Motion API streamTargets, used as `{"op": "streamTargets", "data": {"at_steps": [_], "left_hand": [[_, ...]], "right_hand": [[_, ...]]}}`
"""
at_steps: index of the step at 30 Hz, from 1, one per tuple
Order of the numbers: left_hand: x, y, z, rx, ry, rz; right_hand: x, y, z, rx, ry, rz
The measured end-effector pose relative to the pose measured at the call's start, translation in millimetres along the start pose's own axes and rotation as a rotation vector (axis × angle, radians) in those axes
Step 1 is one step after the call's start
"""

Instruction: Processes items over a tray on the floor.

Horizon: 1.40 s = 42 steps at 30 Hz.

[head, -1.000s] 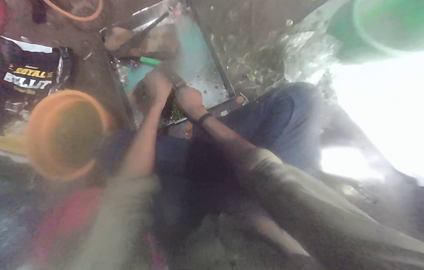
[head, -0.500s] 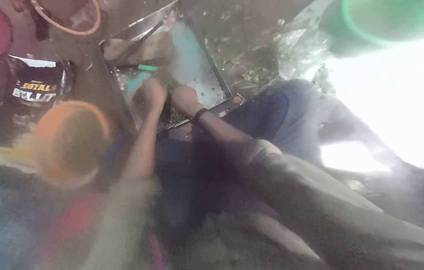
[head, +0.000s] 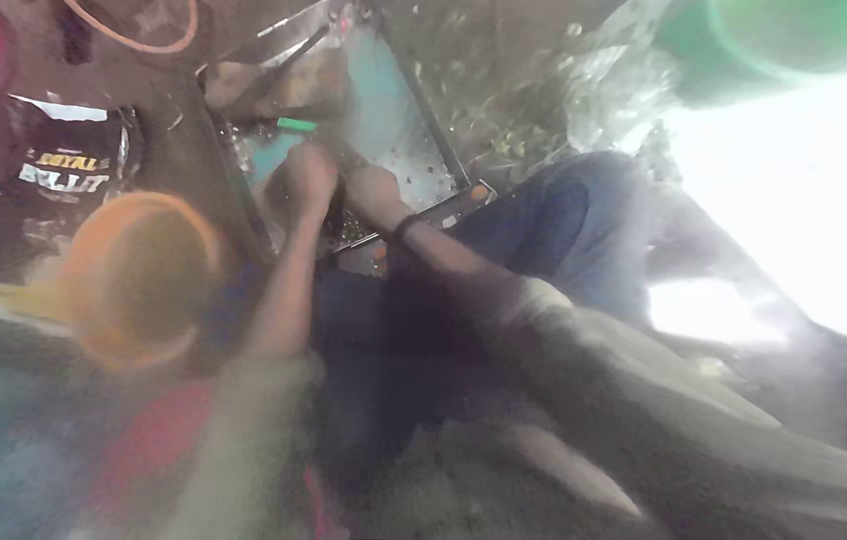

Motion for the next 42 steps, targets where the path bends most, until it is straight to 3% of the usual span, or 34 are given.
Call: {"op": "streamTargets", "data": {"at_steps": [8, 16, 22, 28, 34, 42], "left_hand": [[-1, -1, 7, 0.041, 0.01, -0.035], [3, 2, 7, 0.096, 0.043, -0.011], [7, 8, 2, 0.093, -0.011, -0.019], [1, 8, 8, 0.205, 0.012, 0.04], [-15, 1, 9, 0.149, -0.006, 0.08], [5, -7, 16, 0.122, 0.134, 0.029]], "right_hand": [[12, -32, 13, 0.015, -0.082, -0.036], [-4, 2, -5, -0.023, 0.009, -0.015], [13, -23, 20, 0.007, -0.044, -0.082], [-5, -28, 35, 0.074, 0.001, -0.051], [-10, -20, 40, 0.058, 0.04, -0.027], [-13, -5, 12, -0.022, 0.031, 0.003]]}}
Point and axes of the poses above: each hand's wrist, its own y-axis towards the middle knuckle, its own x-axis out of the palm, z = x × y, the point moved 10 cm from there along y, towards the middle knuckle, and after that the axes turned 8 degrees about z, right-handed, at the moved point
